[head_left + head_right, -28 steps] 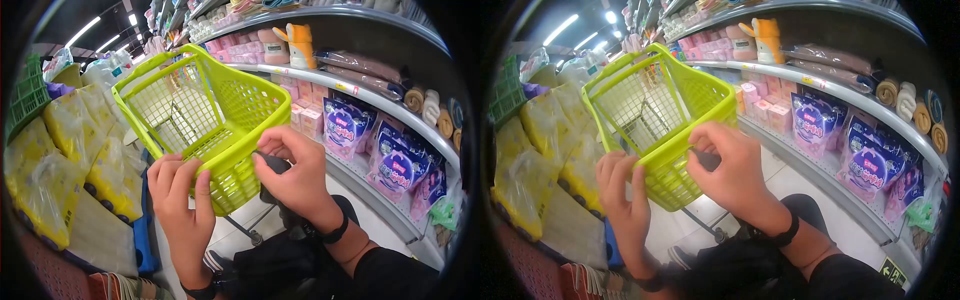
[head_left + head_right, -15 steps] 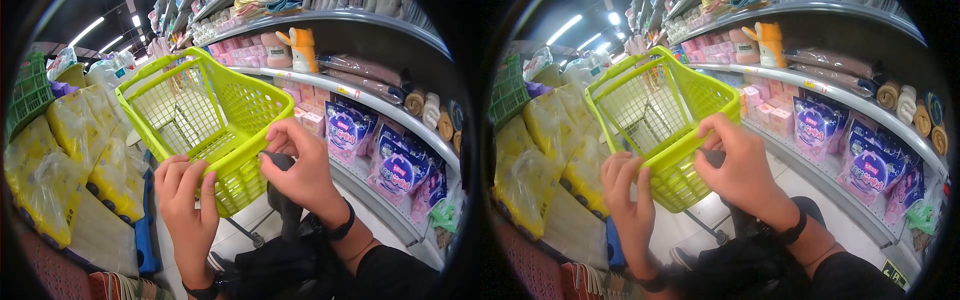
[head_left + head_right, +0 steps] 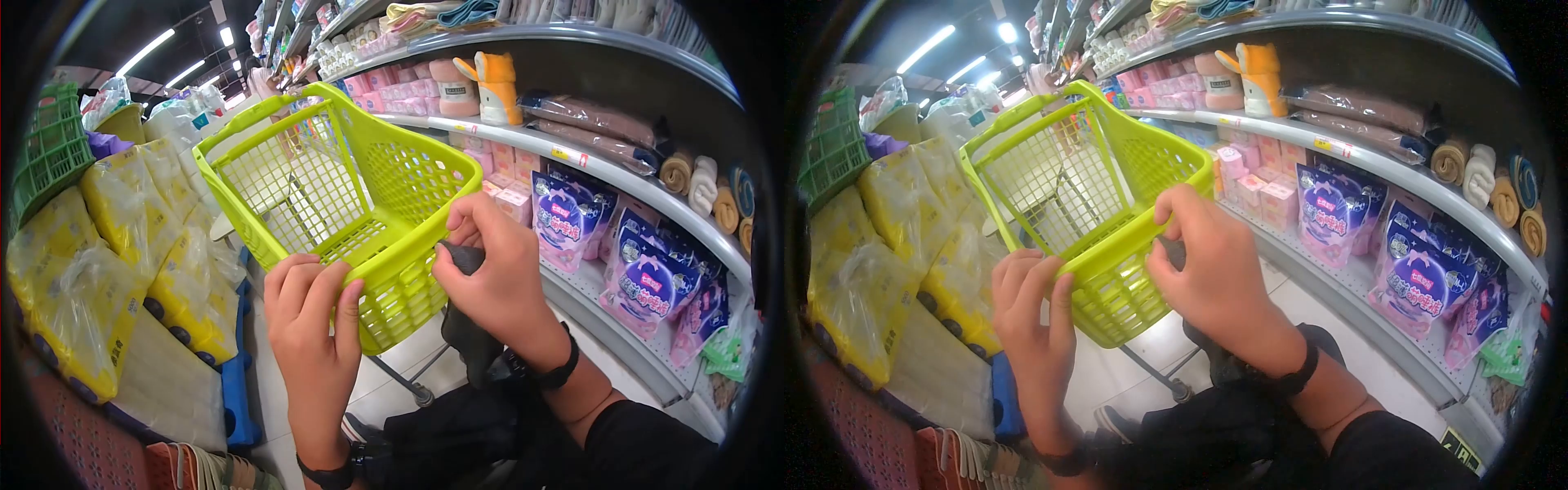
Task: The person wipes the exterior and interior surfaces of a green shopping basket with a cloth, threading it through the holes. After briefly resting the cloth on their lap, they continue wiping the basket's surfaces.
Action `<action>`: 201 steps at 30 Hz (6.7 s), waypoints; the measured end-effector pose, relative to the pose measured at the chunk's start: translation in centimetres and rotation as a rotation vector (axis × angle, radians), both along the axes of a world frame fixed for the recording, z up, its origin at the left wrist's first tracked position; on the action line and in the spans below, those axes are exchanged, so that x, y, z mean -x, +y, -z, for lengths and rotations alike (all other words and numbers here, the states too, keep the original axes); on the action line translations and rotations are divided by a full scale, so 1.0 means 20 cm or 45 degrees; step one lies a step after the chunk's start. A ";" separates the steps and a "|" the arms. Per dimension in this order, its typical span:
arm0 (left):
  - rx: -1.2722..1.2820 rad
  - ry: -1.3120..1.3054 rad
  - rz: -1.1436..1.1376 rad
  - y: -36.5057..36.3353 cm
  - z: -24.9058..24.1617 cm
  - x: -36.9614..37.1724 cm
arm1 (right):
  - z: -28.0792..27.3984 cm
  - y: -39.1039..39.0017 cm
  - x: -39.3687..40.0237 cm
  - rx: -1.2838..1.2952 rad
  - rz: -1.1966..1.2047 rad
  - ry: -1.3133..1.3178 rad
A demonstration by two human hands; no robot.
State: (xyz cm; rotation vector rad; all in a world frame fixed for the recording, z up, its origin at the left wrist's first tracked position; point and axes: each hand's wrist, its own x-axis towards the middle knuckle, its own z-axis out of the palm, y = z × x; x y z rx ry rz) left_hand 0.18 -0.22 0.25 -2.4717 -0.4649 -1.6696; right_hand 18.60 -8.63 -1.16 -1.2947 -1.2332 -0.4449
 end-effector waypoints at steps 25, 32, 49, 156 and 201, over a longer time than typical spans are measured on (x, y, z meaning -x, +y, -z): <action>0.023 -0.053 -0.018 -0.02 0.02 -0.03 | 0.05 0.01 0.21 -0.116 -0.233 0.047; 0.007 -0.061 0.021 -0.02 0.01 -0.05 | 0.03 0.02 0.27 -0.090 -0.134 -0.016; -0.031 -0.056 -0.003 -0.03 0.00 -0.04 | -0.07 -0.01 0.24 0.042 -0.194 -0.070; -0.278 0.062 -0.518 -0.09 -0.03 -0.04 | 0.05 -0.03 -0.01 -0.062 0.002 -0.236; -0.277 0.070 -0.552 -0.06 -0.02 -0.03 | 0.00 0.02 -0.02 -0.041 0.009 0.176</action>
